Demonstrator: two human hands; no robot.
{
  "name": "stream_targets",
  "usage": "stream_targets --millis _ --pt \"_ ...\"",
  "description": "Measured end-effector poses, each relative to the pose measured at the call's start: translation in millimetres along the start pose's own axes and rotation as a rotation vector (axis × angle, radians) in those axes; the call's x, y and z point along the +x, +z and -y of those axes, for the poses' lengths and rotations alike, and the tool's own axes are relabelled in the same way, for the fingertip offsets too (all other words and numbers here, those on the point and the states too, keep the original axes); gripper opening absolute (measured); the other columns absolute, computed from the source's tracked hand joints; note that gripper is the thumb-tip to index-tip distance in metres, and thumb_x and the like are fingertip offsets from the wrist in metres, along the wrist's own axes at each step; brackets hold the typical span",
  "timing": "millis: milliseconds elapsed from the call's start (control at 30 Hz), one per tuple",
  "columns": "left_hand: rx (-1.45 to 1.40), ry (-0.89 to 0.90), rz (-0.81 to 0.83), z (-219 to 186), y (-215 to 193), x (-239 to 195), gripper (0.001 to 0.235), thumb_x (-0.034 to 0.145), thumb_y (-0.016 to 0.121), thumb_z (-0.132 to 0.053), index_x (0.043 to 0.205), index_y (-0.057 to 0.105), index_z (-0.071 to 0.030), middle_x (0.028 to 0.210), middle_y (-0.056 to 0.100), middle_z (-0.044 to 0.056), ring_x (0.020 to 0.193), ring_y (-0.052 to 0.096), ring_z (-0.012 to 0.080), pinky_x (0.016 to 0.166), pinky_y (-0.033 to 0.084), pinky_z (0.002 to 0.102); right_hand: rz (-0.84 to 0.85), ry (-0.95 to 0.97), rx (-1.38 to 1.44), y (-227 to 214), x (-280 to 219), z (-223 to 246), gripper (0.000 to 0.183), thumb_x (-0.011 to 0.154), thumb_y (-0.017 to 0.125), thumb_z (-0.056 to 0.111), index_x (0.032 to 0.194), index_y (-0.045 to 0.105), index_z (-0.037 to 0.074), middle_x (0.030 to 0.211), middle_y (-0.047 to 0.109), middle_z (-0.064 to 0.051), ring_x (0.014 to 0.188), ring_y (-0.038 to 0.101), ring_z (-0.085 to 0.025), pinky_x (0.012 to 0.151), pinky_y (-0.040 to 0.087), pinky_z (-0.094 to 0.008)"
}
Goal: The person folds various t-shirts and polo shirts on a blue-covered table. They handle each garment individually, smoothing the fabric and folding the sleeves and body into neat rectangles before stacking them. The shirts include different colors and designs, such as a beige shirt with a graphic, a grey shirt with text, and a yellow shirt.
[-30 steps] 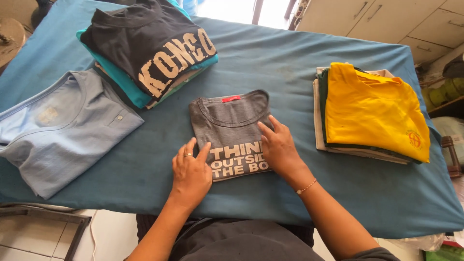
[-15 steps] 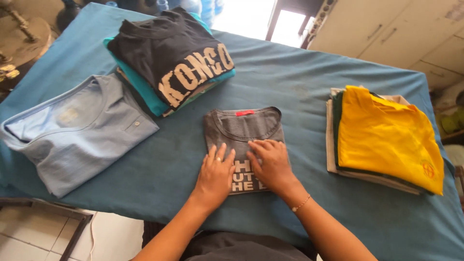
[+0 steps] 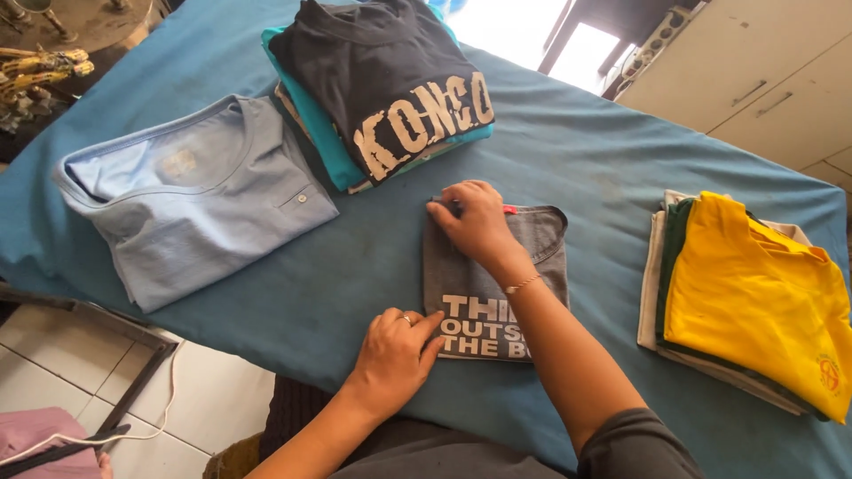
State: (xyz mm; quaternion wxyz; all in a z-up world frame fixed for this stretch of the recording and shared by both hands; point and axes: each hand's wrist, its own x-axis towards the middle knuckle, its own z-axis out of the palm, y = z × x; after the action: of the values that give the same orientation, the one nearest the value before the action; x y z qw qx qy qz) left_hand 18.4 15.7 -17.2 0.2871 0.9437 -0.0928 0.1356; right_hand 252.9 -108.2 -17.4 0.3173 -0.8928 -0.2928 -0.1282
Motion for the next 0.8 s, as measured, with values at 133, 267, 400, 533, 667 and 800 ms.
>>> stream_targets --millis 133,267,400,533,667,800 --pt "-0.033 0.029 -0.038 1.7 5.9 2.7 0.033 0.089 0.075 -0.022 0.120 0.073 -0.013 0.082 0.066 0.004 0.072 0.057 0.0295 0.067 0.050 0.046 0.009 0.356 0.161 -45.9 0.7 29.5 0.015 0.088 0.070 0.033 0.086 0.072 0.019 0.103 0.075 0.002 0.108 0.065 -0.018 0.095 0.048 -0.033" --pt "-0.027 0.078 -0.021 -5.9 3.5 5.8 0.032 0.088 0.066 -0.010 0.119 0.074 -0.013 0.069 0.061 0.003 0.072 0.055 0.0297 0.066 0.049 0.046 -0.005 0.311 0.091 -46.9 2.8 18.6 0.025 0.089 0.074 0.034 0.080 0.060 0.016 0.077 0.061 0.003 0.075 0.054 -0.017 0.076 0.043 -0.034" --pt "0.014 0.022 0.049 -0.5 3.4 9.3 0.038 0.085 0.060 -0.012 0.121 0.073 -0.010 0.066 0.067 0.007 0.074 0.057 0.0339 0.067 0.048 0.049 0.107 0.200 -0.065 -14.7 10.2 7.8 0.026 0.092 0.070 0.041 0.089 0.061 0.017 0.086 0.068 -0.002 0.092 0.058 -0.028 0.097 0.036 -0.044" --pt "0.072 0.035 -0.005 0.1 -1.0 26.1 0.036 0.082 0.072 -0.022 0.117 0.075 -0.016 0.093 0.062 0.007 0.082 0.057 0.0327 0.070 0.047 0.048 0.099 0.085 -0.087 27.4 6.6 -17.4 0.029 0.090 0.075 0.039 0.088 0.061 0.014 0.087 0.072 -0.007 0.085 0.058 -0.034 0.076 0.044 -0.047" --pt "0.166 0.070 0.083 -1.2 15.0 47.0 0.054 0.096 0.057 -0.040 0.141 0.055 -0.009 0.143 0.049 0.023 0.136 0.043 0.0438 0.108 0.030 0.062 0.053 0.096 -0.170 35.5 0.6 -19.6 0.028 0.092 0.072 0.048 0.100 0.065 0.021 0.087 0.069 -0.005 0.093 0.067 -0.029 0.085 0.051 -0.044" --pt "0.218 0.003 0.246 -4.1 33.4 52.2 0.070 0.101 0.049 -0.051 0.149 0.045 0.000 0.157 0.039 0.029 0.149 0.032 0.0430 0.117 0.022 0.066 0.025 0.099 -0.193 30.4 3.4 -16.1 0.027 0.093 0.071 0.050 0.100 0.065 0.024 0.086 0.069 -0.002 0.092 0.066 -0.026 0.084 0.051 -0.042"
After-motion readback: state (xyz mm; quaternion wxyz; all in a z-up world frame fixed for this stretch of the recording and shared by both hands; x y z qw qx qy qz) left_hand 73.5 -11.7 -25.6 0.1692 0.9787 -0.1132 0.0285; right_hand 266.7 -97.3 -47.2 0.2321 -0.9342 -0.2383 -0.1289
